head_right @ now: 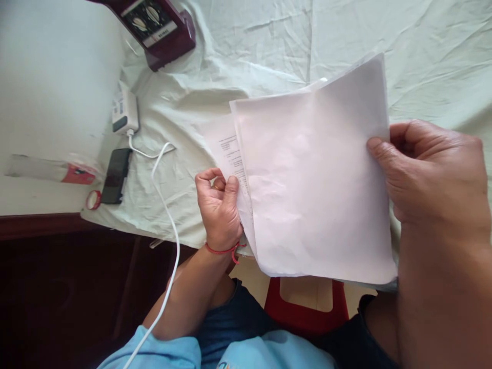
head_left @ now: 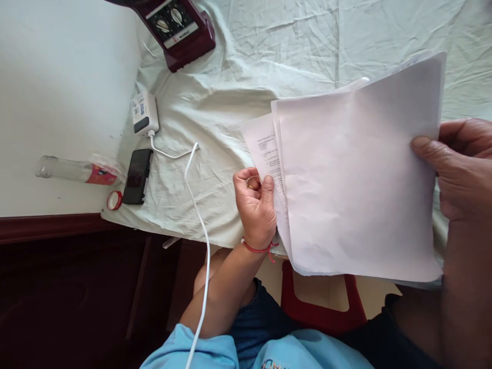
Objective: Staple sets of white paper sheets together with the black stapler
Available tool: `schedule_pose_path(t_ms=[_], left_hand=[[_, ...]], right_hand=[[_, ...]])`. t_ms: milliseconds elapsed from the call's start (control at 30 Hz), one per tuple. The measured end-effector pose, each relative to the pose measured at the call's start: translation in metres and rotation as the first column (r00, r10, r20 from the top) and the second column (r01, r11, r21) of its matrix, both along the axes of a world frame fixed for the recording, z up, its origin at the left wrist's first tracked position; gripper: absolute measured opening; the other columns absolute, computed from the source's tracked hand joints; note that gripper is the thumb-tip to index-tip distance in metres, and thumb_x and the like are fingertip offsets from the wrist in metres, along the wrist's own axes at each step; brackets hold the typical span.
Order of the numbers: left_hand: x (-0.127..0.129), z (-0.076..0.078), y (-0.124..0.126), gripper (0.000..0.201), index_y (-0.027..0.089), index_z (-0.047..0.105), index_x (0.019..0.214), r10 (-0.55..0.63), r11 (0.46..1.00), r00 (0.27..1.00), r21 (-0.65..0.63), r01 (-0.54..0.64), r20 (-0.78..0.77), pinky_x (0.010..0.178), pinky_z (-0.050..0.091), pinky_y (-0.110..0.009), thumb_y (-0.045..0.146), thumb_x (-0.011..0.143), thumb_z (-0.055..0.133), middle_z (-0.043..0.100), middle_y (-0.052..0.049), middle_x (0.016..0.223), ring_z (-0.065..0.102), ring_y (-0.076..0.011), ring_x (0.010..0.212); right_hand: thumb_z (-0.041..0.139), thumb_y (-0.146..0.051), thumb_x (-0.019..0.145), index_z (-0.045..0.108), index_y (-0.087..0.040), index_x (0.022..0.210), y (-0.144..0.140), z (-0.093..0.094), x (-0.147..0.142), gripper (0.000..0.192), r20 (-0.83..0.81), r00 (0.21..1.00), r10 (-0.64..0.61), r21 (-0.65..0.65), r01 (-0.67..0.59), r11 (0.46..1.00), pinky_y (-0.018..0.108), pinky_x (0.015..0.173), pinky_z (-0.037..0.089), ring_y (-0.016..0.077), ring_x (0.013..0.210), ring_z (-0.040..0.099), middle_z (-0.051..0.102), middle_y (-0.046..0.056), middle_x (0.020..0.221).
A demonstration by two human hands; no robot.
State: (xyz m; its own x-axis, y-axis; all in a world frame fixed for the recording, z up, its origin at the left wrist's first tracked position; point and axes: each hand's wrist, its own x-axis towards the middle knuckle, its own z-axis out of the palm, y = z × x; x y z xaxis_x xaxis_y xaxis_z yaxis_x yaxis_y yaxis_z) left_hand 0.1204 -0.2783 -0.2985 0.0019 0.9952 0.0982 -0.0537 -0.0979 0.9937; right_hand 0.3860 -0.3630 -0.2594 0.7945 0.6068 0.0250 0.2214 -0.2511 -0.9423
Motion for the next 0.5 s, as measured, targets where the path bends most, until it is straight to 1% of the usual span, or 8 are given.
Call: schedule_pose_path(t_ms=[67,167,233,300,367,400,433,500], left_hand=[[0.001,0.0021,0.0002,0.051,0.029,0.055,0.117,0.003,1.0,1.0,-0.004,-0.003,0.015,0.071,0.053,-0.023,0.049,0.087,0.091,0.059,0.005,0.083,0.062,-0.0113,0.074],[0.0018,0.0047,0.0006,0.053,0.031,0.053,0.119,0.018,1.0,1.0,0.024,-0.018,0.009,0.069,0.054,-0.024,0.044,0.085,0.092,0.06,0.004,0.087,0.063,-0.0123,0.075],[0.0014,0.0047,0.001,0.048,0.031,0.056,0.116,0.036,0.998,0.999,0.05,-0.036,-0.001,0.069,0.053,-0.024,0.04,0.086,0.092,0.06,0.004,0.087,0.063,-0.0123,0.076],[0.0006,0.0032,0.0013,0.034,0.029,0.062,0.11,0.04,0.997,0.999,0.072,-0.037,-0.036,0.071,0.052,-0.023,0.037,0.09,0.088,0.061,0.004,0.085,0.062,-0.0114,0.076],[-0.0002,0.0014,0.0009,0.019,0.026,0.069,0.104,0.019,0.997,0.997,0.075,-0.014,-0.074,0.077,0.053,-0.023,0.036,0.095,0.083,0.067,0.002,0.088,0.065,-0.0115,0.081],[-0.0003,0.0007,0.0003,0.014,0.025,0.072,0.103,0.003,0.998,0.997,0.062,0.002,-0.083,0.081,0.054,-0.023,0.036,0.098,0.08,0.071,0.0,0.093,0.068,-0.0122,0.086],[-0.0004,0.0003,-0.0005,0.014,0.025,0.075,0.104,-0.014,0.999,0.997,0.04,0.017,-0.078,0.086,0.055,-0.025,0.038,0.1,0.077,0.075,-0.001,0.098,0.07,-0.0135,0.091],[-0.0002,0.0001,-0.0025,0.021,0.025,0.078,0.109,-0.043,0.999,0.998,-0.021,0.042,-0.045,0.091,0.057,-0.027,0.044,0.104,0.071,0.078,-0.003,0.105,0.072,-0.016,0.098]], right_hand=[[0.084,-0.017,0.076,0.089,-0.023,0.095,0.0028,-0.0007,-0.0006,0.021,0.005,0.999,-0.044,0.01,0.044,0.999,0.019,0.046,0.037,0.0081,0.06,0.056,0.076,0.004,0.08],[0.083,-0.014,0.074,0.088,-0.023,0.097,0.0066,-0.001,-0.0026,0.025,-0.014,0.999,-0.036,0.057,0.037,0.998,0.02,0.048,0.039,0.0088,0.063,0.058,0.077,0.004,0.083],[0.081,-0.012,0.075,0.088,-0.022,0.097,0.0079,-0.0011,-0.0039,0.026,-0.027,0.999,-0.033,0.068,0.034,0.997,0.02,0.049,0.038,0.0087,0.063,0.058,0.076,0.004,0.082],[0.079,-0.012,0.075,0.088,-0.021,0.095,0.0079,-0.0005,-0.0054,0.024,-0.034,0.999,-0.025,0.077,0.028,0.997,0.02,0.048,0.038,0.0085,0.062,0.058,0.075,0.004,0.08],[0.08,-0.014,0.076,0.087,-0.022,0.094,0.0074,0.0012,-0.0071,0.021,-0.036,0.999,-0.011,0.078,0.014,0.997,0.02,0.048,0.035,0.0086,0.062,0.057,0.073,0.003,0.077],[0.081,-0.015,0.076,0.087,-0.022,0.095,0.0071,0.0023,-0.008,0.021,-0.033,0.999,-0.009,0.069,0.011,0.998,0.02,0.047,0.034,0.0086,0.062,0.056,0.072,0.003,0.076],[0.081,-0.017,0.076,0.088,-0.022,0.095,0.0068,0.0035,-0.0088,0.021,-0.027,1.0,-0.01,0.054,0.011,0.998,0.02,0.047,0.033,0.0087,0.062,0.056,0.071,0.003,0.076],[0.081,-0.018,0.077,0.088,-0.023,0.096,0.0067,0.0052,-0.01,0.02,-0.021,1.0,-0.009,0.034,0.01,0.999,0.021,0.048,0.033,0.0089,0.062,0.055,0.071,0.003,0.076]])
